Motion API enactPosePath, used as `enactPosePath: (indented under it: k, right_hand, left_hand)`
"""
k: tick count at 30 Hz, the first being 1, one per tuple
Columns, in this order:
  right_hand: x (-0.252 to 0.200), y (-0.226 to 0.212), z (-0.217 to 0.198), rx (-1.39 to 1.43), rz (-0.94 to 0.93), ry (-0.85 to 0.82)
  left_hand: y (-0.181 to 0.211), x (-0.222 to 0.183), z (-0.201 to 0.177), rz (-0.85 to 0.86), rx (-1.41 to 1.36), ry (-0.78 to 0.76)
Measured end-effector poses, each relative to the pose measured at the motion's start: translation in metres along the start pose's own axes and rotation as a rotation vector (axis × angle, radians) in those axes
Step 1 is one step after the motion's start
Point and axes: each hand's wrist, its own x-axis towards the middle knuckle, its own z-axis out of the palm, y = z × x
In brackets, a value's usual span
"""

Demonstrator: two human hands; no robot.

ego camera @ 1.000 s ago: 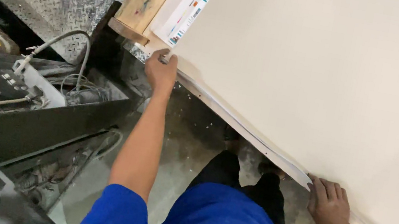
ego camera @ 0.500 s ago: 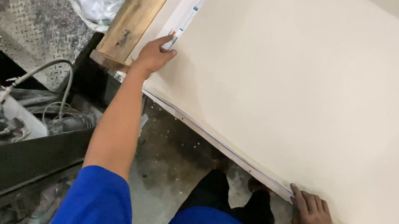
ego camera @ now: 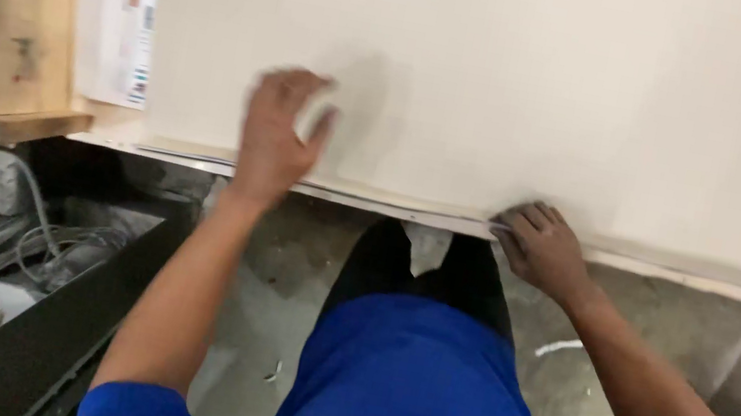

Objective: Applying adhesive strips to the edges of a printing sheet or plate in a print shop.

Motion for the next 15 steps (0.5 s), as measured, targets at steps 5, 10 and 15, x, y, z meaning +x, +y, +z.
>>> enactPosePath:
  k: [5, 10, 15]
  right_hand:
    - [0.010, -0.008, 0.002, -0.053, -0.173, 0.249]
    - [0.000, -0.011, 0.002, 0.014, -0.095, 0.279]
    - [0.012, -0.007, -0.004, 0.040, -0.057, 0.289]
  left_hand:
    - [0.087, -0.077, 0.086, 0.328, -0.284, -0.470]
    - [0.097, -0.099, 0.105, 0.121, -0.274, -0.436]
    - [0.096, -0.090, 0.111, 0.089, -0.204, -0.468]
